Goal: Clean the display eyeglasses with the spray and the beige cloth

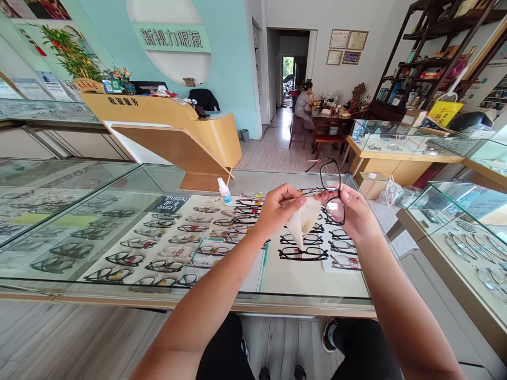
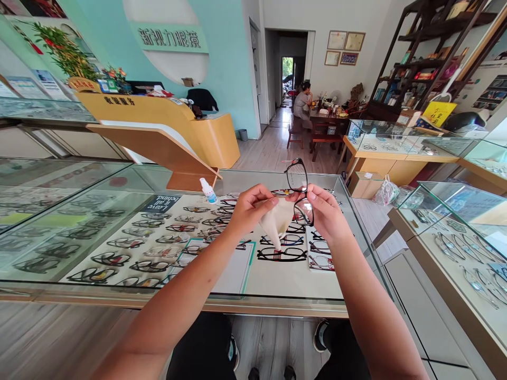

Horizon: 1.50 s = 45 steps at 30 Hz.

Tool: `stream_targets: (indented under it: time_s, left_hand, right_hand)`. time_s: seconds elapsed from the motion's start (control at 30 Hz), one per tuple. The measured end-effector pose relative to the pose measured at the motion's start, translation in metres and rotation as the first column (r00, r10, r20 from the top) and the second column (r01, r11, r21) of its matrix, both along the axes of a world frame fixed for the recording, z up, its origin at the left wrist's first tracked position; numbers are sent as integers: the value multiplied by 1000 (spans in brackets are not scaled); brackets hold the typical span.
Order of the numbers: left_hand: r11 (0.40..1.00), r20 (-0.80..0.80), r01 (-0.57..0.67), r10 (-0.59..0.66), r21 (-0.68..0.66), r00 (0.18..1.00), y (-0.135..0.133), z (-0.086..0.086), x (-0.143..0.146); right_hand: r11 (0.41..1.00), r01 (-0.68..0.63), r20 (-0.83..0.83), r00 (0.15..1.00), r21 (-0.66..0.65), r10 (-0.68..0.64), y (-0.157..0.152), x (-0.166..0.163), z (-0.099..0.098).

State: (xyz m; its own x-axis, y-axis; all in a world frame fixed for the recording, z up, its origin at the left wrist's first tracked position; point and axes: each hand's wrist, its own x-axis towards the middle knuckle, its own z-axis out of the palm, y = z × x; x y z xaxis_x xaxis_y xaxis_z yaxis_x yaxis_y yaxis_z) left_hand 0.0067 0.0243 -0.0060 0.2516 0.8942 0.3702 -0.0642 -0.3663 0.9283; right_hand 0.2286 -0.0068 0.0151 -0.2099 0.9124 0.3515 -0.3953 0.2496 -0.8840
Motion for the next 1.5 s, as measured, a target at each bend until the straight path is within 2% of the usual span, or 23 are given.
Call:
stream_targets:
  time_s: [0.3, 0.6, 0.87, 1.2, 1.5]
  left_hand:
    - [999, -30, 33, -33, 2, 999, -2, 4, -2]
    - [999, -15, 25, -25, -40, 1000, -3, 6, 1]
    - [996, -17, 44, -45, -77, 999, -4, 6, 4]
    - [995, -62, 87, -90, -52, 994, 1, -1, 2]
    - [987, -222, 153, -140, 42, 965, 6, 8, -8]
  right_hand:
    - [1000, 26, 24, 999, -6, -26, 0, 3, 2]
    - [999, -46, 118, 992, 10, 44, -4, 5, 3]
    - [988, -140, 156, 979, 68, 128, -1, 0, -4]
    - [998, -38, 194, 981, 50, 28, 0, -2, -3]
    - [999, -31, 113, 993, -32, 34, -2, 2, 3]
